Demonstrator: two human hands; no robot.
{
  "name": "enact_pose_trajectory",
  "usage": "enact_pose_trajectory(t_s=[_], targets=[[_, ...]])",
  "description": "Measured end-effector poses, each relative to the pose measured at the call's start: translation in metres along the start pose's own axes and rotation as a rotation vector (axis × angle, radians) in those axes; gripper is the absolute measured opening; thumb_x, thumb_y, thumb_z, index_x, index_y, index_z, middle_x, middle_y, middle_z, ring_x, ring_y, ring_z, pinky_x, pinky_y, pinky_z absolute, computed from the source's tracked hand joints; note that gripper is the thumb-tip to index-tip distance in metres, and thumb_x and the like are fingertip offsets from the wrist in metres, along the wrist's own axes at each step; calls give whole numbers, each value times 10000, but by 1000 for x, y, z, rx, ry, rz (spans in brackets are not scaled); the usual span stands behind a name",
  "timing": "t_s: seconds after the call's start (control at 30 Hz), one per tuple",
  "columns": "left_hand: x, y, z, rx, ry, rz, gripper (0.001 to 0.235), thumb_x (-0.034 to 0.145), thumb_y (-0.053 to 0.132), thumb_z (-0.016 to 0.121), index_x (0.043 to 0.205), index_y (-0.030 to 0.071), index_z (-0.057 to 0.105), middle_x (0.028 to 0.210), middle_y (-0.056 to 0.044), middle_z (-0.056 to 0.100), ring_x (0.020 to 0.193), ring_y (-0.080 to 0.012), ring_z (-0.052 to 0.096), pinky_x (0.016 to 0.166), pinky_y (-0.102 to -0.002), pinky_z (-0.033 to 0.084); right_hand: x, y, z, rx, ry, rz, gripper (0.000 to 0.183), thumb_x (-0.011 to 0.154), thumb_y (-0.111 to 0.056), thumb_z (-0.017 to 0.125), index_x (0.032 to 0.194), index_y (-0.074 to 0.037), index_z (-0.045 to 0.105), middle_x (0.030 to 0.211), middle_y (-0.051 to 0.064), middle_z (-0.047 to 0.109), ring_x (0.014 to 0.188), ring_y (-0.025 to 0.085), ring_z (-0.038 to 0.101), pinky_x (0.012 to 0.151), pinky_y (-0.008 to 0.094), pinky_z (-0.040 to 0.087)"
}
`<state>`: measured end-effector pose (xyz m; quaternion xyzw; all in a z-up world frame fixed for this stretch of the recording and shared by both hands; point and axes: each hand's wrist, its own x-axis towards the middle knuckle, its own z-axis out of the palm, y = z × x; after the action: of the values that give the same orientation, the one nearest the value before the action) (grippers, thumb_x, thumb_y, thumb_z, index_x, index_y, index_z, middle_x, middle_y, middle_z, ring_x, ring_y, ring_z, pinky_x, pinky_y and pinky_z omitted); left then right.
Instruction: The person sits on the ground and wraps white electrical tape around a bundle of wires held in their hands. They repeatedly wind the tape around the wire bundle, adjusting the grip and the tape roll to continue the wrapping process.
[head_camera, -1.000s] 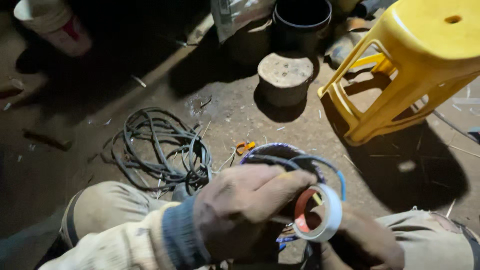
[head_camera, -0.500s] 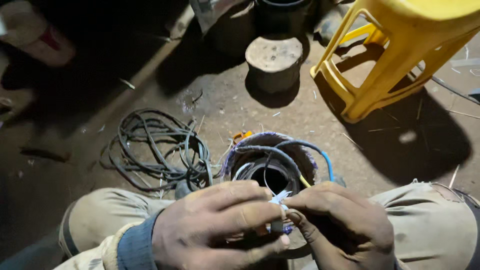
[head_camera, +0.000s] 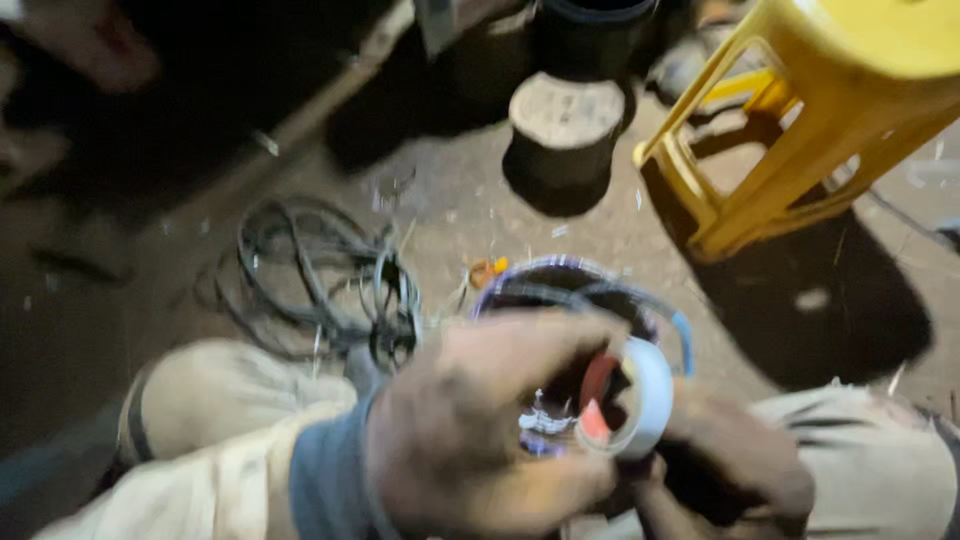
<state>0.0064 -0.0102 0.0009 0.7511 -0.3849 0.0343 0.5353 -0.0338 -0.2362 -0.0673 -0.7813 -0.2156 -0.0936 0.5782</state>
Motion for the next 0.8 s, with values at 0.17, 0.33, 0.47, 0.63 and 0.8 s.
enact_pose_trajectory(t_s=[0.17,0.33,0.47,0.63,0.8], targets=[[-7,-26,-23,66,-270,338,333,1034,48,700,1337,-36,592,1276,-181,663,1220,-340,720,1040,-397,605,10,-3,10,-167,144,-16,150,836,-84,790,971,-43,736,908,51,765,879,159,713,830,254,555],[-15,-30,-32,310,-254,495,348,939,89,682,1273,33,599,1251,-217,624,1120,-390,711,991,-470,604,-2,-5,12,-42,101,102,189,817,-37,794,1004,-47,767,881,45,779,845,133,725,755,224,573],[-1,-19,-9,375,51,140,350,968,97,691,1269,24,526,1212,-243,618,1026,-330,711,857,-357,610,1,-8,13,-171,109,117,229,789,-58,858,1009,-79,797,902,37,793,875,124,732,781,228,570],[11,-6,-8,366,-9,54,453,897,46,741,1314,-42,589,951,-151,701,877,-294,724,755,-381,585,-2,-15,18,-94,190,113,242,750,6,739,986,-7,689,1148,168,725,1113,234,703,1037,336,507],[23,10,-14,24,-45,-8,548,780,164,772,1246,-53,583,1108,-178,715,1020,-284,752,894,-348,613,10,-1,3,-167,50,1,256,775,-51,814,1022,-35,753,1061,80,781,1001,166,776,910,287,560]])
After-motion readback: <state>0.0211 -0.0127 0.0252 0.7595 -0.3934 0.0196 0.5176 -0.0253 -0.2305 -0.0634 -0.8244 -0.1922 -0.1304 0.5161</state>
